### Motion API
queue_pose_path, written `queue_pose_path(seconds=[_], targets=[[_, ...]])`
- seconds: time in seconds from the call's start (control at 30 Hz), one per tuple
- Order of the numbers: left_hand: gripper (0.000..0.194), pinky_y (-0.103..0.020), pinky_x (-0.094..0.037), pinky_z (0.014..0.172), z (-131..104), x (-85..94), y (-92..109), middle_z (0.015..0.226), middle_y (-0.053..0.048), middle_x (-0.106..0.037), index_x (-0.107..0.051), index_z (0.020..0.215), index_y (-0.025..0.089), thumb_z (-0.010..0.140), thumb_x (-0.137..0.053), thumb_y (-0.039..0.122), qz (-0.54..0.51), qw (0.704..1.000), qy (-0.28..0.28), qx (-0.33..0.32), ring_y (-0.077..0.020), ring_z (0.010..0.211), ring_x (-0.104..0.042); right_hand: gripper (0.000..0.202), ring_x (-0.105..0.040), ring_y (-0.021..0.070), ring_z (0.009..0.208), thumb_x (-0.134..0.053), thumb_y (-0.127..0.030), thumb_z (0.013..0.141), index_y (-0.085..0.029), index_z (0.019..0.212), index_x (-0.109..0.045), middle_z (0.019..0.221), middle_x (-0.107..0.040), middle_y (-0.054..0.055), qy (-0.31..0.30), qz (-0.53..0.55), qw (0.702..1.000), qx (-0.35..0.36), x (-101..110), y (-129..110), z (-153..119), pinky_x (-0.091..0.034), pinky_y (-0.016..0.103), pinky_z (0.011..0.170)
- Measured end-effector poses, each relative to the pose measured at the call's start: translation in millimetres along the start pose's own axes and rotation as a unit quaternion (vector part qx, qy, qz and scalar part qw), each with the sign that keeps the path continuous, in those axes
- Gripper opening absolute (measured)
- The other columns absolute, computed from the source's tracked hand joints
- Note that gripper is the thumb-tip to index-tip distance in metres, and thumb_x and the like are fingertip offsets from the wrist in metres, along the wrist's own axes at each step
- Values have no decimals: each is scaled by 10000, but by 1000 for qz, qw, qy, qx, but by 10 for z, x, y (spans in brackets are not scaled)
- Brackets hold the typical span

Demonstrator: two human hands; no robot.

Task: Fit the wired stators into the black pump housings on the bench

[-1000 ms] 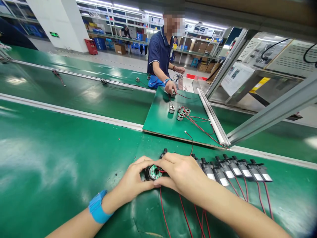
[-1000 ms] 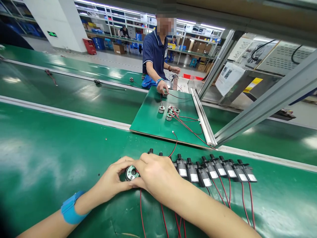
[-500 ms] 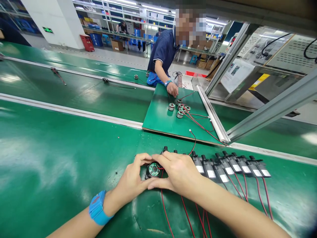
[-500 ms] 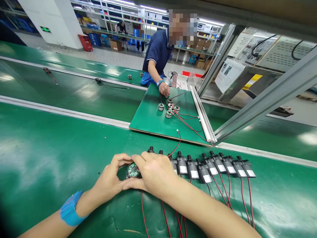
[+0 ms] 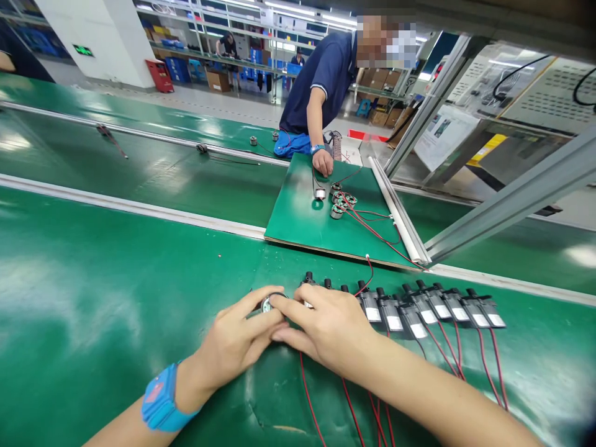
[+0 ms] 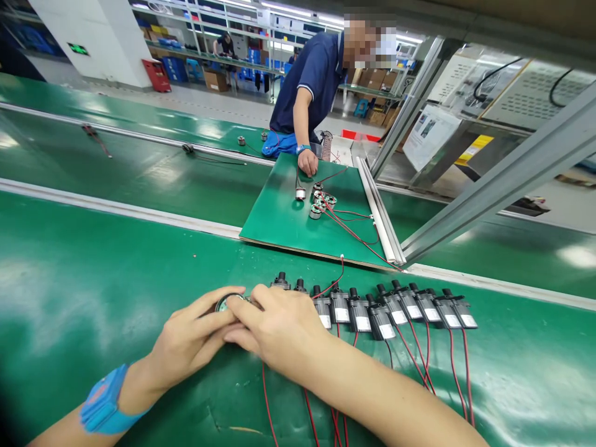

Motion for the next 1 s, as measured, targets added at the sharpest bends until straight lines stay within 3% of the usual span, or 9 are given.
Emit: queue_pose_path(seconds=[0.17,0.27,0.37,0.47,0.57,0.63,0.73,0.83,1.0], targets=[[205,-300,-536,977,101,-140,-143,1289,-66,-622,-640,1134,256,1012,-475,259,-57,993,-85,61,-191,1152,-646,403,-642,193,794,-488,-569,996,-288,1256,-615,949,-644,17,-11,-78,997,-11,80,94,3,-424,292,587],[182,-340,-520,984,148,-64,-317,1246,-74,-599,-625,1124,248,978,-526,293,-70,987,-83,115,-212,1134,-632,278,-619,195,769,-511,-305,1020,-211,1258,-618,893,-649,39,48,-155,987,-11,451,155,-272,-403,310,592],[373,-346,-545,910,140,-28,-517,1164,-54,-638,-557,1236,250,870,-629,243,-87,971,-147,169,-223,1058,-653,304,-585,189,673,-451,-68,933,-145,1142,-658,792,-628,46,67,-186,980,-15,734,106,-721,-366,326,537],[439,-364,-553,892,147,-57,-607,1146,-39,-674,-560,1243,264,825,-639,157,-88,954,-231,171,-233,1039,-660,253,-595,159,631,-478,-93,936,-183,1081,-665,795,-646,16,-36,-95,995,5,572,-63,-1137,-378,305,499],[392,-501,-461,1070,250,-83,-547,1417,-62,-544,-669,1193,332,870,-606,120,-35,966,-241,89,-302,1322,-508,108,-635,132,676,-596,-265,975,-245,1048,-674,810,-685,-29,-104,37,993,37,274,-207,-1347,-453,257,565],[398,-553,-407,1123,314,-115,-497,1562,-57,-385,-714,1177,370,935,-519,121,-9,975,-218,52,-329,1430,-391,170,-663,156,765,-634,-336,965,-266,1114,-672,881,-722,-20,-55,68,996,7,223,-71,-1285,-501,278,683],[428,-524,-412,1142,364,-134,-483,1617,-81,-277,-679,1269,342,1011,-378,181,-13,985,-159,68,-314,1442,-397,485,-641,270,1105,-733,-363,895,-246,1340,-579,1216,-710,72,25,24,997,-73,233,377,-1036,-469,466,982],[440,-505,-384,1178,361,-162,-489,1604,-101,-327,-504,1451,324,1015,-464,362,-34,984,-137,112,-304,1445,-407,805,-504,340,1337,-858,-388,767,-187,1447,-479,1362,-638,136,25,-1,995,-96,160,706,-750,-268,626,1153],[709,-431,-407,1163,372,-288,-423,1533,-91,-454,-420,1507,326,873,-725,411,-66,976,-178,108,-284,1389,-476,711,-555,287,1306,-870,-365,757,-147,1363,-567,1243,-703,172,1,11,994,-107,-52,736,-429,-220,592,1185]])
Point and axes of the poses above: each hand's wrist, its own z-axis towards the middle knuckle, its own x-axis out of the back of the hand, y = z × x, the point moved 8 cm from there along z, towards the middle knuckle
